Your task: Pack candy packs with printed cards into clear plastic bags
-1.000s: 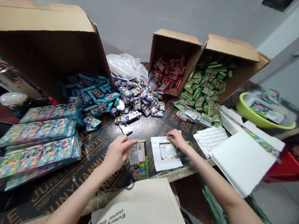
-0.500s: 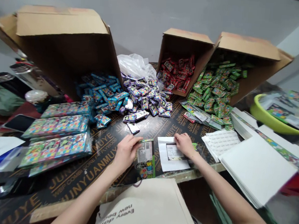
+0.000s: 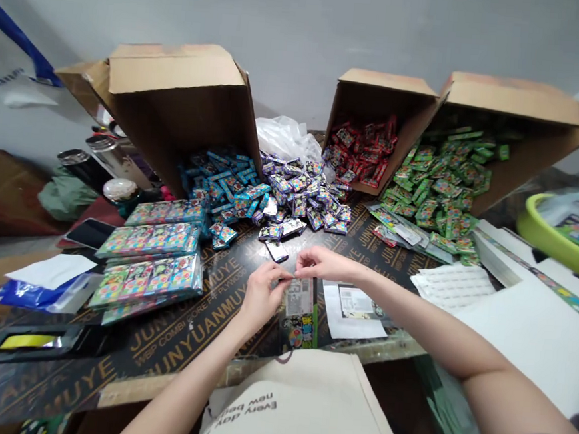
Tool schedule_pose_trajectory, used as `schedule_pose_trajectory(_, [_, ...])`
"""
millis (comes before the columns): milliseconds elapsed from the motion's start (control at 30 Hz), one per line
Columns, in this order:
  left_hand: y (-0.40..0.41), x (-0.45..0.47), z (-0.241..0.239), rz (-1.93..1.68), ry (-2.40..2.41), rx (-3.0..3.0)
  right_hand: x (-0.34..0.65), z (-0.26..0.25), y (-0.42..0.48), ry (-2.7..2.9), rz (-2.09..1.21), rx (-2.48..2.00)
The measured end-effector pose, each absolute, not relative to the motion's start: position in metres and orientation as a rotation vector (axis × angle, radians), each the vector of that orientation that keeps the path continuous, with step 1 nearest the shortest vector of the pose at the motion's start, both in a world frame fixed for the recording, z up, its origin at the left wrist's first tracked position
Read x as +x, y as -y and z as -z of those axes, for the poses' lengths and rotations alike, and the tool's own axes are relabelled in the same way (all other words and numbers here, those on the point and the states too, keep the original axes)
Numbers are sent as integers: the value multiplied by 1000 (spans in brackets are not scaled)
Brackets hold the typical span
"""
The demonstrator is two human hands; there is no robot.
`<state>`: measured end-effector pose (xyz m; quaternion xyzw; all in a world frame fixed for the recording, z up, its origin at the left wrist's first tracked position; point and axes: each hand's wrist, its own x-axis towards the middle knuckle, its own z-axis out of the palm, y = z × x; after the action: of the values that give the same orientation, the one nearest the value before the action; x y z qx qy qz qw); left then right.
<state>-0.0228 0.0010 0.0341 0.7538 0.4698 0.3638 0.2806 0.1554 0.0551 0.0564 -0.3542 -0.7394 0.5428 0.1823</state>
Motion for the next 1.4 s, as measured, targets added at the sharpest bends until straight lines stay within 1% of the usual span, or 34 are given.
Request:
schedule_pose_trajectory(267, [0, -14, -27, -1065, -1383, 2068, 154, -46, -59, 1954, -1635, -1026])
schedule_pose_trajectory(367, [0, -11, -26, -1046, -1404, 2122, 148, -35, -50, 1619, -1713, -1113])
schedule_pose_trajectory(433, [-1, -11, -28, -982, -1373, 2178, 145, -27, -43, 1308, -1801, -1199])
schedule_pose_trajectory(500, [-4, -16, -31, -884, -1329, 2260, 151, -18, -38, 1126, -1839, -1236])
schedule_pose_trajectory(533, [-7, -21, -31, -824, -1326, 2310, 159, -14, -37, 1124, -1794, -1241])
schedule_pose_trajectory(567, [-10, -27, -32, -760, -1339, 2364, 171, -10, -37, 1177, -1678, -1259])
schedule_pose_trajectory(700, [-20, -52, -27, -550, -1518, 2576, 252, 9, -39, 1600, -843, -1595])
schedule_pose_trajectory(733, [-21, -55, -25, -496, -1509, 2625, 273, 15, -39, 1688, -735, -1697])
schedule_pose_trajectory(833, [-16, -48, -13, -184, -1202, 2694, 319, 36, -33, 1777, -753, -1751])
schedule_pose_trajectory(933, [-9, -30, 5, 141, -872, 2626, 333, 55, -26, 1828, -787, -1724])
schedule_pose_trajectory(1033, [-8, -16, 16, 230, -805, 2590, 331, 68, -25, 1859, -742, -1700])
schedule_pose_trajectory(1100, [-10, -13, 15, 251, -819, 2534, 331, 73, -26, 1889, -696, -1678])
schedule_pose_trajectory(1167, [-14, -13, 5, 242, -852, 2445, 332, 75, -29, 1927, -629, -1660])
schedule_pose_trajectory(1233, [-18, -15, -10, 105, -898, 2355, 333, 77, -31, 1971, -540, -1646])
schedule_pose_trajectory(1333, [-25, -21, -31, -364, -1000, 2222, 333, 79, -32, 2052, -402, -1632])
schedule_pose_trajectory(1400, [-29, -27, -37, -647, -1057, 2105, 331, 80, -30, 2115, -321, -1629])
